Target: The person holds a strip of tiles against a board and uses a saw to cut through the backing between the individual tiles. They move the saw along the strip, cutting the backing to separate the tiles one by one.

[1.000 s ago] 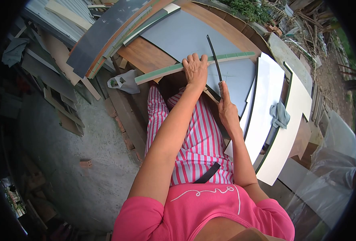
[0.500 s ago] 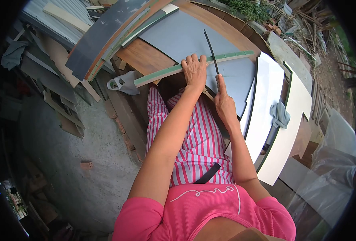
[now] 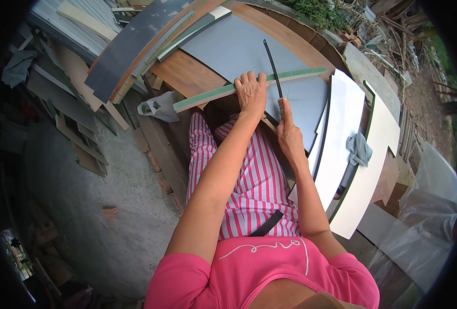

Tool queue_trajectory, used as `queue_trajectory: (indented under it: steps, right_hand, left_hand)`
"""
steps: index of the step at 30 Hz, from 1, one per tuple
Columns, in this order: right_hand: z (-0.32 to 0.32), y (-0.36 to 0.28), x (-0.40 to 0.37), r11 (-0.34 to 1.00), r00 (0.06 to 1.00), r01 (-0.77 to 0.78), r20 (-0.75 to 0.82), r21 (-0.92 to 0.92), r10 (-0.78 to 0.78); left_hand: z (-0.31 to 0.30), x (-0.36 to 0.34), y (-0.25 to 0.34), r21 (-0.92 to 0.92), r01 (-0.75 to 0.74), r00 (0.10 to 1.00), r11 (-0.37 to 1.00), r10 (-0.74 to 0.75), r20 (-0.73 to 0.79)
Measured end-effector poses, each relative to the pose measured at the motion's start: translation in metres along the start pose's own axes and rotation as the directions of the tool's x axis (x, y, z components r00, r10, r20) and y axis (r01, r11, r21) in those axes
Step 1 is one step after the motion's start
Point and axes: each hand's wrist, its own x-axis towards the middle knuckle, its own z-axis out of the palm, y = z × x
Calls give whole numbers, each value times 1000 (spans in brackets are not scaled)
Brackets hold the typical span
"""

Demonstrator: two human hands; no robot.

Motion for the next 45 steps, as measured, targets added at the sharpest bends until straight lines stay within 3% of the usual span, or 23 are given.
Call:
queue_trajectory:
  steps: [2, 4, 7, 10, 13, 20, 22, 26, 31, 37, 45]
  right_hand:
    - [0, 1, 1, 999, 998, 46, -47, -27, -47]
    - [-11, -12, 1, 988, 981, -153, 122, -2, 152]
    - [-6, -6, -1, 997, 998, -53, 35, 52, 51]
    - [-11, -11, -2, 988, 988, -135, 81, 78, 129]
    - [-5, -6, -3, 999, 999, -50, 3, 17, 50]
    - [-7, -7, -2, 999, 999, -34, -14, 24, 34]
    - [-13, -14, -2, 986, 984, -157, 96, 58, 151]
    - [-12, -10, -6, 992, 992, -107, 66, 59, 103]
    - [-24, -15, -33, 981, 971, -194, 144, 3, 192]
    - [-19, 7, -55, 997, 998, -21, 51, -74, 24]
    - [-16, -3, -27, 996, 996, -62, 60, -66, 66]
  left_hand:
    - [0, 0, 0, 14, -6, 1000, 1000, 6, -1]
    - [0, -1, 0, 16, -10, 1000, 1000, 10, -2]
    - [0, 0, 0, 20, -14, 1000, 1000, 14, 2]
    - [-2, -2, 0, 27, -18, 1000, 999, 18, 15]
    - [-3, -1, 1, 34, -26, 1000, 999, 25, 17]
    - [-3, -1, 1, 36, -20, 999, 999, 19, 27]
    - [-3, -1, 1, 37, -23, 999, 999, 22, 30]
    - [-4, -1, 2, 53, -23, 999, 998, 22, 29]
    - [-2, 0, 1, 29, -8, 999, 1000, 7, 48]
    - [-3, 0, 1, 36, -1, 999, 999, 0, 44]
    - [-1, -1, 1, 19, -4, 1000, 1000, 4, 25]
